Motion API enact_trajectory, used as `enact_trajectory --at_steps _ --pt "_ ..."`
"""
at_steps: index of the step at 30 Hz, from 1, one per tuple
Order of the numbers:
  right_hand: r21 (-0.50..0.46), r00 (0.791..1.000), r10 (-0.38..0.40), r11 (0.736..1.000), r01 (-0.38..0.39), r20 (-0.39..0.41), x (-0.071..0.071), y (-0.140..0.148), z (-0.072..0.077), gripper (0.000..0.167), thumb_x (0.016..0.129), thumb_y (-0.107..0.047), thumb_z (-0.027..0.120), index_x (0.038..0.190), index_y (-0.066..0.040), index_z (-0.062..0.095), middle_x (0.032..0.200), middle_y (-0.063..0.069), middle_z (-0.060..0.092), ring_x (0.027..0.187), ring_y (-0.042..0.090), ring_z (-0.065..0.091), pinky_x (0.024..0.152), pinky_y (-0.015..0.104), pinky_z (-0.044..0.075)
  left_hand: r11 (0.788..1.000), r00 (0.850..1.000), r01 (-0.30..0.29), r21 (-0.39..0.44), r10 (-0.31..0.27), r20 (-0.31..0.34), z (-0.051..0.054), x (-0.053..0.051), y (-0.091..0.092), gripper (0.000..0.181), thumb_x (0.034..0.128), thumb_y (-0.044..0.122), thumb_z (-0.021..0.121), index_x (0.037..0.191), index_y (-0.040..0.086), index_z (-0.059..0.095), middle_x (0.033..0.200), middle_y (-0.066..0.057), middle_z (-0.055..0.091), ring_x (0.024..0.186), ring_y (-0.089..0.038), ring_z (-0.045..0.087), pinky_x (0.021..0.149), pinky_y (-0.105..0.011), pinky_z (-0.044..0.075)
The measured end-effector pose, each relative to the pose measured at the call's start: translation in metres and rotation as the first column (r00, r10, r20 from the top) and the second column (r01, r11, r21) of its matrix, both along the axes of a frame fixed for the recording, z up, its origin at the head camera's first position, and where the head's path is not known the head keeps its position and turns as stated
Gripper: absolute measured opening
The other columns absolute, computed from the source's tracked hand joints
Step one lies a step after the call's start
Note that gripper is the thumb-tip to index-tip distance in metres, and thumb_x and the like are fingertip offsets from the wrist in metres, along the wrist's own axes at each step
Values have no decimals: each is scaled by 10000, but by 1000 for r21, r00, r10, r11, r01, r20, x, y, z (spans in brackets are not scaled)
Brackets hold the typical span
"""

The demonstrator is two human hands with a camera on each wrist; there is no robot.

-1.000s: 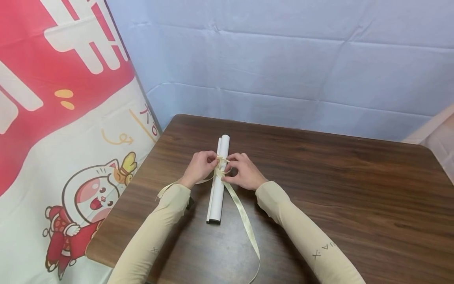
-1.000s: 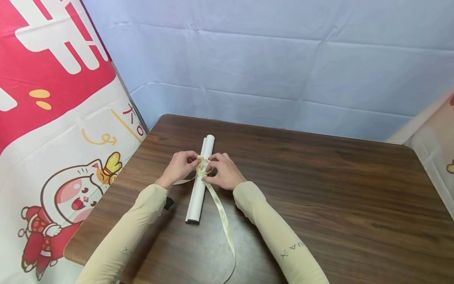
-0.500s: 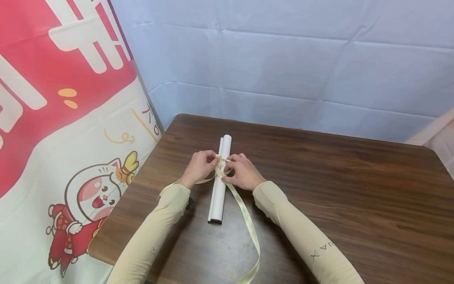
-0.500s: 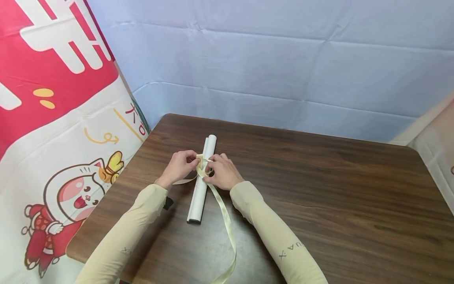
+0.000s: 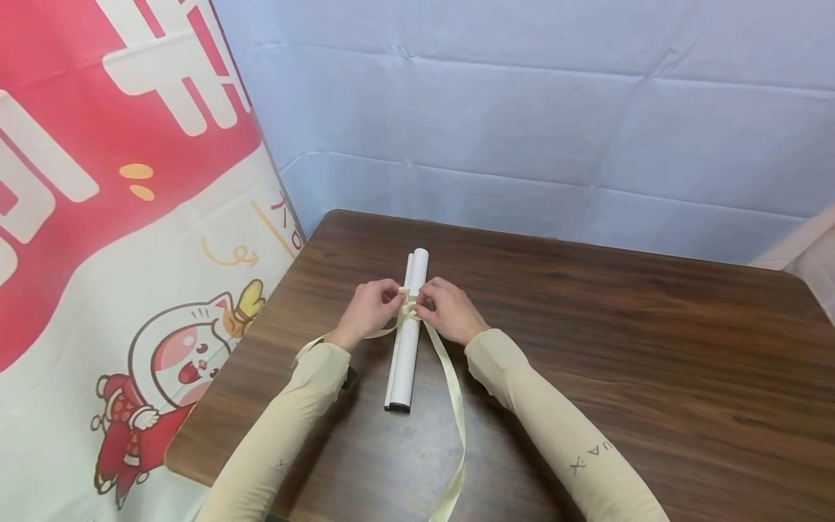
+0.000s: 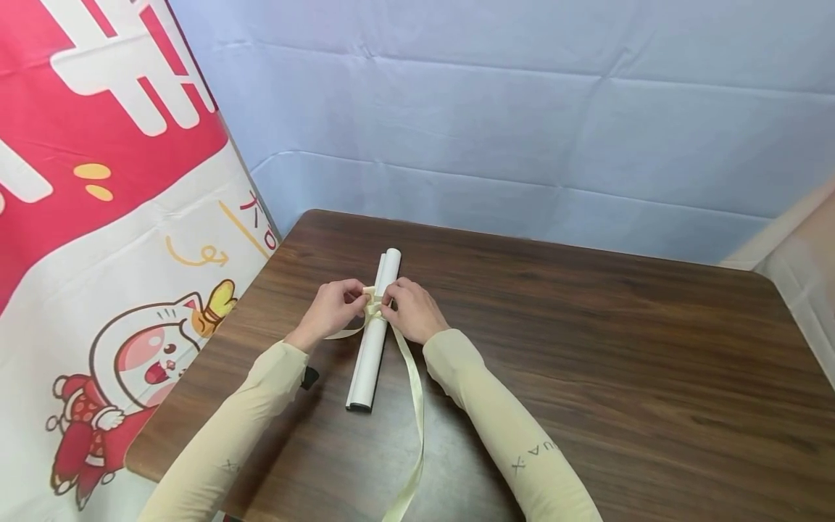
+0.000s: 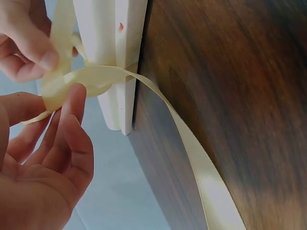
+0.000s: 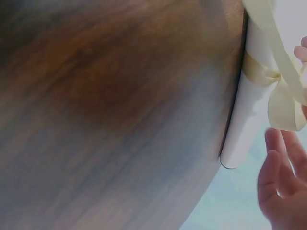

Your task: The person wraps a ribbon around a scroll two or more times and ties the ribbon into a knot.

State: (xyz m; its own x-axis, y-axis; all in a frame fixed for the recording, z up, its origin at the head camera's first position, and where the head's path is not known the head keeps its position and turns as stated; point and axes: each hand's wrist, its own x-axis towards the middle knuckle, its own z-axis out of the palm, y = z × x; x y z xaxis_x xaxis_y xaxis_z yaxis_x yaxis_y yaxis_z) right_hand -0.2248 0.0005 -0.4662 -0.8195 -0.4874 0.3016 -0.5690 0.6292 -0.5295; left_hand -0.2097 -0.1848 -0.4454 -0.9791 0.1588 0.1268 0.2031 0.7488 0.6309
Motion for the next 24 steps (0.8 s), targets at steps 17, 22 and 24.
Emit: enact_trajectory --at_steps 17,22,24 --pt "-13 995 -16 1000 17 99 -5 1 0 205 854 -80 658 1028 -108 556 803 27 609 687 168 537 645 293 442 999 1000 21 43 -21 -1 0 5 7 107 906 146 608 924 85 694 830 -31 726 746 -114 671 670 -246 510" --pt "50 989 -14 999 7 147 -2 1 2 240 885 -100 603 1124 -107 625 758 20 586 653 148 514 619 271 425 998 999 48 47 -47 -21 1 9 8 96 894 135 611 902 83 692 805 -24 720 762 -128 677 666 -242 500" --pt "73 988 -16 997 5 156 0 1 3 211 905 -110 577 1103 -117 651 709 14 556 622 147 485 594 263 398 997 998 58 50 -56 -25 1 11 8 91 891 132 612 895 84 690 796 -19 714 763 -129 676 666 -238 494"
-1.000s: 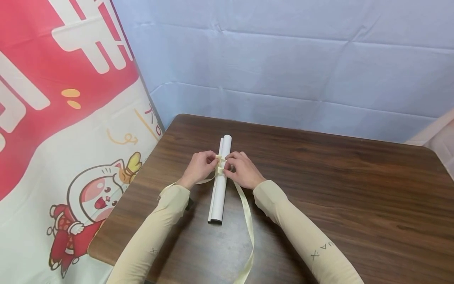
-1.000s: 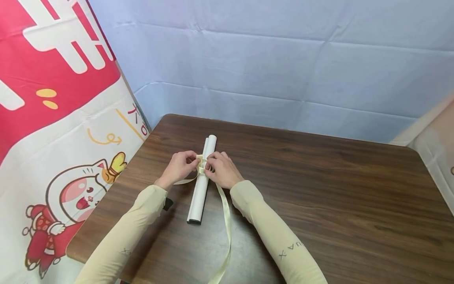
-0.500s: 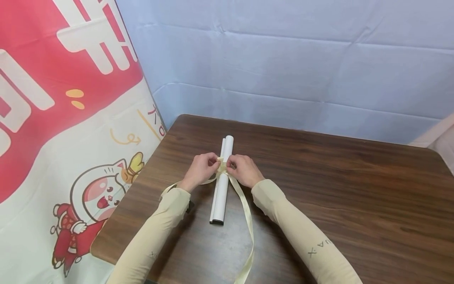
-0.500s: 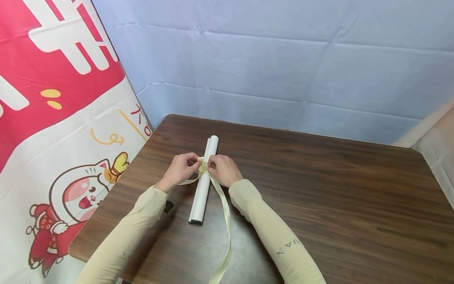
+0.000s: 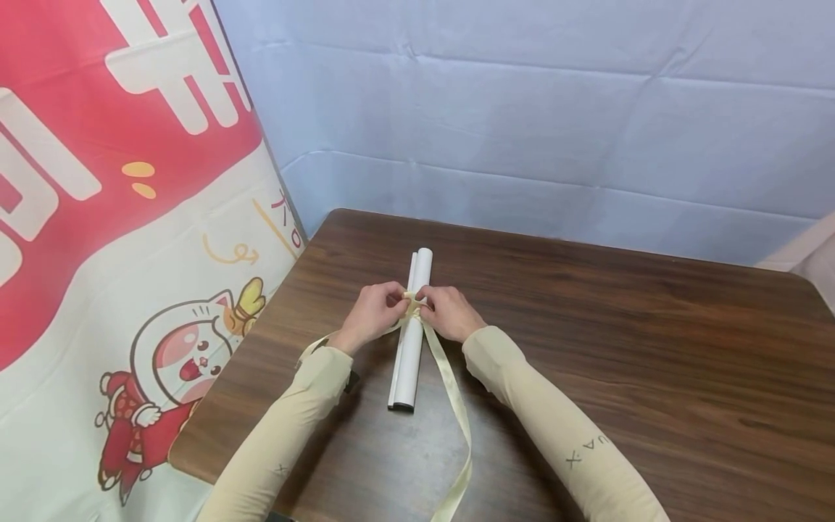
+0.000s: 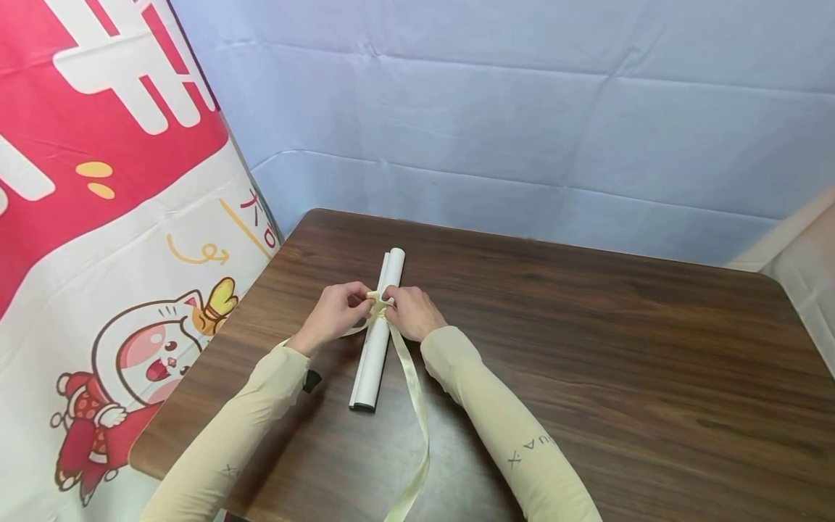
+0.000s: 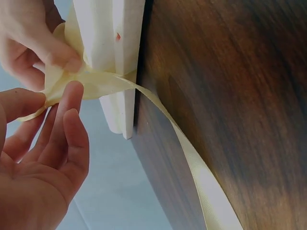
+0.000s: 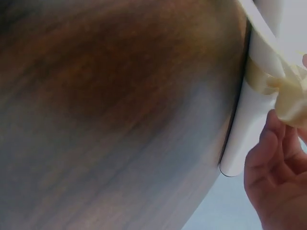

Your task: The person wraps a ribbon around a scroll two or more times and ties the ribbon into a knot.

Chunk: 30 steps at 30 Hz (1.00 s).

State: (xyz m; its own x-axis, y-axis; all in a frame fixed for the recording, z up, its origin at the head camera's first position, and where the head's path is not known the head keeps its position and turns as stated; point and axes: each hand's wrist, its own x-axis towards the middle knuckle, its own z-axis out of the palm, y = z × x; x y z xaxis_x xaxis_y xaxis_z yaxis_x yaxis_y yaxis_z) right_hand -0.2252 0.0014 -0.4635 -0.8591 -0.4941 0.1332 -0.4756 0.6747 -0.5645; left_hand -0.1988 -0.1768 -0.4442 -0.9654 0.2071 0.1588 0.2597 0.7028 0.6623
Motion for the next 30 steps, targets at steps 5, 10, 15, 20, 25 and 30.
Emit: enact_trajectory --at_steps 5,10,15,20,25,30 --pt "0 1000 -11 1000 11 -1 -1 -1 -1 171 924 -104 549 1037 -121 676 688 4 561 617 147 477 606 256 389 1000 1000 9 5 -9 -16 0 0 1 81 886 122 615 882 88 688 785 -15 702 762 -131 670 670 -235 489" --pt "-52 1000 -15 999 15 9 -2 -1 -3 188 897 -73 543 992 -73 705 753 16 624 646 136 501 626 242 405 1000 1000 8 -1 -8 -26 -2 1 2 80 886 121 615 887 87 688 780 -15 703 751 -124 673 681 -236 492" --pt "-138 1000 -9 990 12 20 -4 1 -4 207 868 -70 556 990 -45 721 731 21 624 622 120 492 593 227 396 1000 999 6 6 -6 -36 -3 2 1 82 890 118 615 884 81 688 772 -21 705 739 -125 674 678 -242 500" --pt "-191 995 -12 981 30 95 -3 3 -4 240 859 -131 579 1039 -68 726 786 14 677 653 108 547 615 226 443 1000 999 -9 1 9 -51 -4 2 -1 88 882 128 624 896 87 700 812 -33 716 759 -130 675 695 -257 512" --pt "-206 988 -15 977 47 154 -2 5 -3 332 845 -82 549 1137 -57 705 922 52 716 777 130 595 708 251 477 999 996 -41 -10 40 -82 -1 3 -5 98 871 132 640 906 82 716 879 -57 716 787 -163 676 722 -294 522" --pt "-183 995 -15 982 33 103 -2 8 -4 295 883 -42 541 1119 -64 716 930 60 718 736 137 575 695 265 467 999 993 -43 -30 40 -112 -1 3 -8 91 869 119 649 901 66 715 884 -67 670 800 -189 641 743 -308 517"
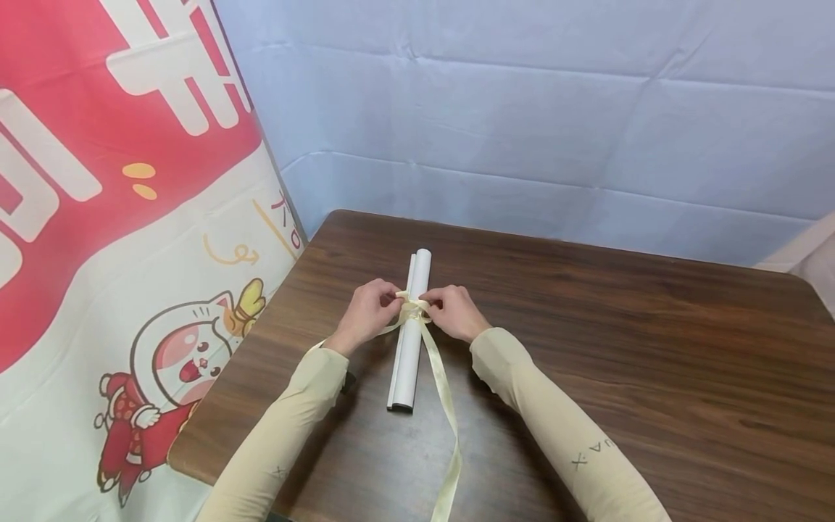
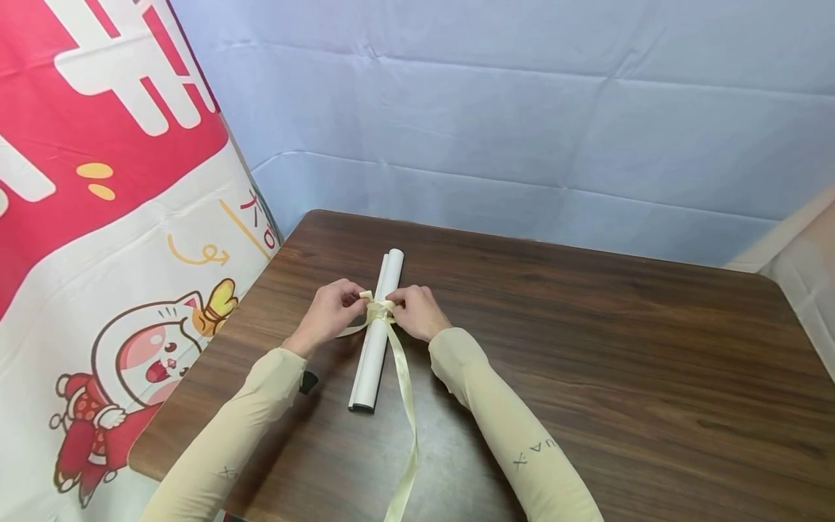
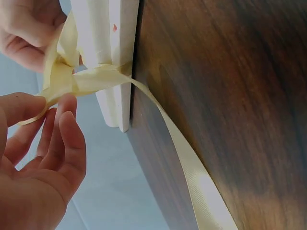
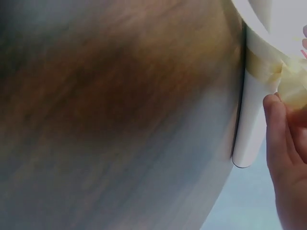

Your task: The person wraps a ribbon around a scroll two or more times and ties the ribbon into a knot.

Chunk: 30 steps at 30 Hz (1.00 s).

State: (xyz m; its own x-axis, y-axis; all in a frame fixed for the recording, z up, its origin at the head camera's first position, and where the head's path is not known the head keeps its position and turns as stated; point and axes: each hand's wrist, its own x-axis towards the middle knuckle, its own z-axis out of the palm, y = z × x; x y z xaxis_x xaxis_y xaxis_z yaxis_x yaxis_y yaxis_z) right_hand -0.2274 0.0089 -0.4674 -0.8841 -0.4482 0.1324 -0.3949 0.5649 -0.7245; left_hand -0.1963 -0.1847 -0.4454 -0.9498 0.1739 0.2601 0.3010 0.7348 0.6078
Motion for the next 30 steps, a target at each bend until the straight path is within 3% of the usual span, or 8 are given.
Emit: enact_trajectory --at_steps 8,15,25,30 --pt "50 999 -29 998 31 -40 -2 5 1 171 899 -129 606 987 -92 748 865 27 730 736 126 607 712 282 497 1000 999 -23 5 23 33 0 0 0 102 881 116 623 906 77 714 857 -54 661 759 -169 608 716 -285 487" --pt "81 998 -55 995 56 -20 -2 10 2 159 893 -200 526 866 -124 664 696 -9 589 624 133 503 615 257 413 999 995 -29 22 27 97 3 -3 -4 127 912 89 601 983 61 702 846 -62 695 718 -140 662 723 -290 511" --pt "143 993 -117 983 113 21 0 16 -1 259 922 -244 422 915 -122 650 730 30 582 615 169 484 586 267 379 998 986 4 63 -14 166 3 -1 -13 235 938 32 524 1136 15 650 898 -113 727 726 -187 714 618 -248 457" --pt "171 993 -109 980 99 54 -1 22 -4 276 930 -262 392 883 -122 626 716 31 542 609 170 456 587 273 366 997 984 9 74 -22 176 1 -3 -22 285 957 19 472 1220 37 581 835 -110 733 690 -149 706 695 -295 512"
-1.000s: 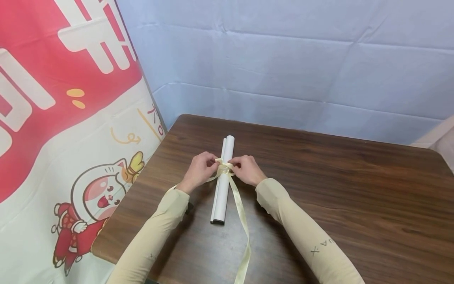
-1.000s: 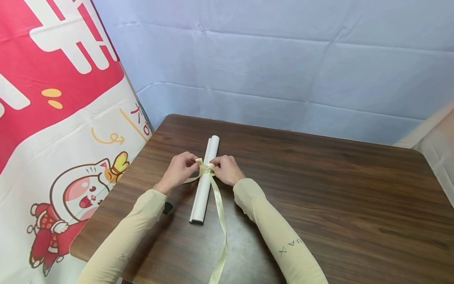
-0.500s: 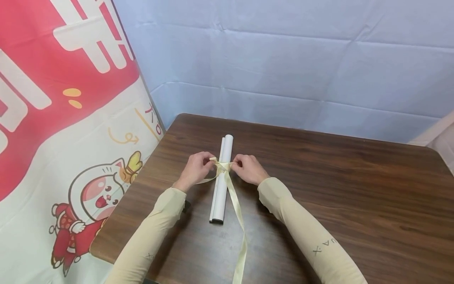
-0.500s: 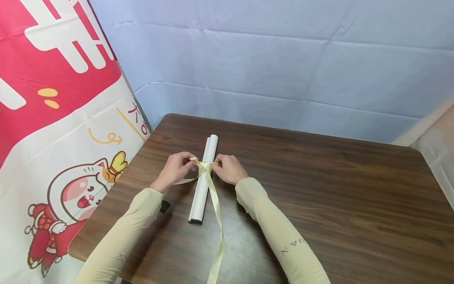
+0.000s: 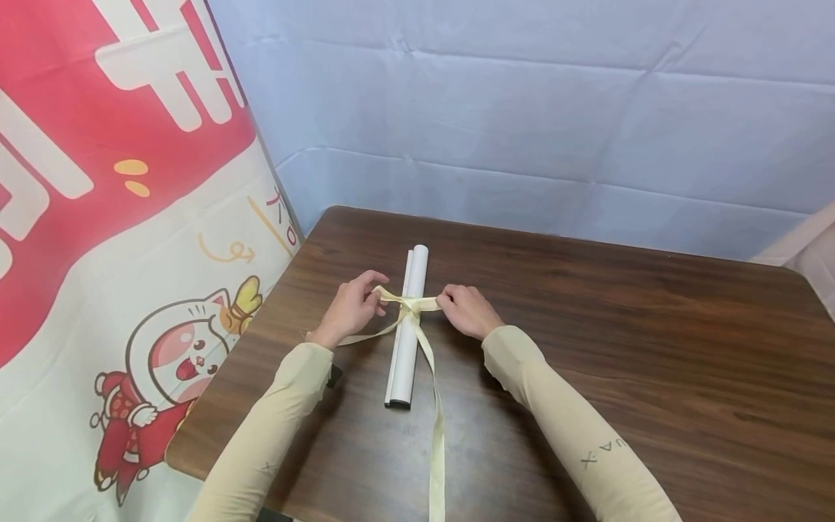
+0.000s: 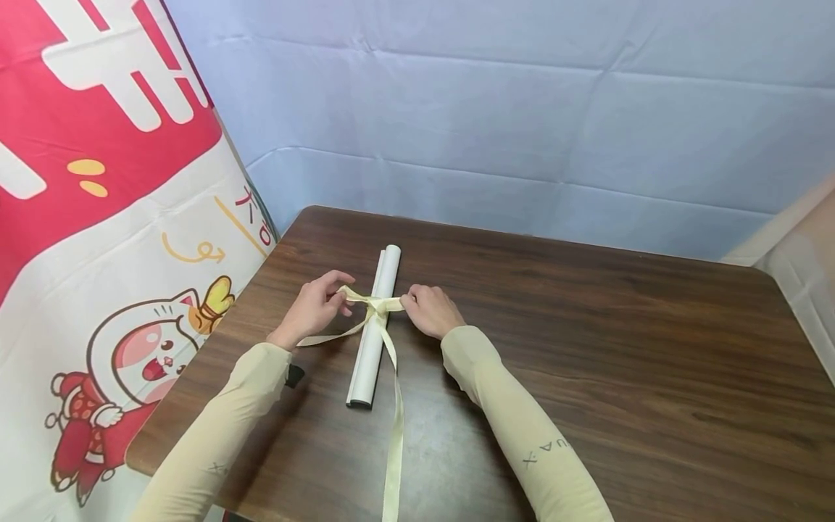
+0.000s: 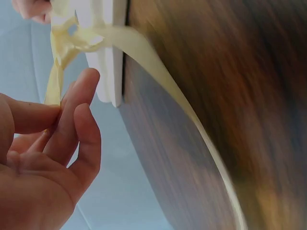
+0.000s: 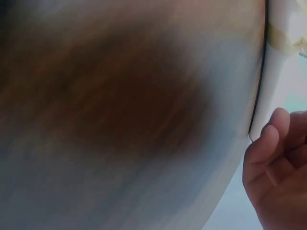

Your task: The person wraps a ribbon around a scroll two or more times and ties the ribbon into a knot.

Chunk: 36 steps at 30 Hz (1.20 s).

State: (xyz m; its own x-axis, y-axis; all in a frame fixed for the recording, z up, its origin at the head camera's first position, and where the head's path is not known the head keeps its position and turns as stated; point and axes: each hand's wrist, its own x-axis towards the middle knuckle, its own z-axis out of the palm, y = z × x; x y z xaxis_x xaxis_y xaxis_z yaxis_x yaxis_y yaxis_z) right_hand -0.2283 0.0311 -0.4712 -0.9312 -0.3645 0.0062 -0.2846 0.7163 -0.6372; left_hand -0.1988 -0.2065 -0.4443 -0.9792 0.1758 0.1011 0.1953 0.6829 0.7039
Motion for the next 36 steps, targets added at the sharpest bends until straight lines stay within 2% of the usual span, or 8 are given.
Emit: enact_trajectory --at_steps 6,15,22,31,36 --pt "22 1000 4 1000 -5 23 -3 9 1 279 916 -269 374 736 -128 534 645 25 442 568 175 390 580 277 335 1000 999 13 -1 -13 49 -1 0 -8 277 981 31 407 1206 8 567 921 -159 728 715 -192 711 821 -392 545" --pt "65 998 -21 998 17 57 -5 27 2 313 916 -295 356 721 -136 542 665 33 457 592 191 403 612 297 348 999 993 33 -15 -31 117 -3 2 -16 300 998 66 367 1245 -68 473 995 -214 718 803 -258 731 874 -429 530" --pt "72 998 -22 997 18 56 -7 39 -1 309 906 -302 349 693 -148 511 667 27 438 630 189 399 653 314 341 999 988 32 -9 -30 150 -4 1 -18 301 967 60 357 1241 -31 439 851 -167 720 704 -228 716 724 -333 533" --pt "104 997 -10 995 2 70 -8 42 3 294 888 -309 383 662 -157 496 655 21 435 631 189 409 640 308 342 1000 975 -16 -12 19 220 -7 -3 -22 327 941 66 386 1255 -16 416 734 -113 665 564 -191 637 584 -280 473" --pt "120 996 5 993 -16 91 -9 43 3 313 895 -316 395 732 -130 586 685 24 477 647 192 429 643 313 350 998 963 -49 -38 57 262 -10 -5 -25 307 949 81 401 1239 -13 429 700 -69 627 530 -171 596 548 -259 454"
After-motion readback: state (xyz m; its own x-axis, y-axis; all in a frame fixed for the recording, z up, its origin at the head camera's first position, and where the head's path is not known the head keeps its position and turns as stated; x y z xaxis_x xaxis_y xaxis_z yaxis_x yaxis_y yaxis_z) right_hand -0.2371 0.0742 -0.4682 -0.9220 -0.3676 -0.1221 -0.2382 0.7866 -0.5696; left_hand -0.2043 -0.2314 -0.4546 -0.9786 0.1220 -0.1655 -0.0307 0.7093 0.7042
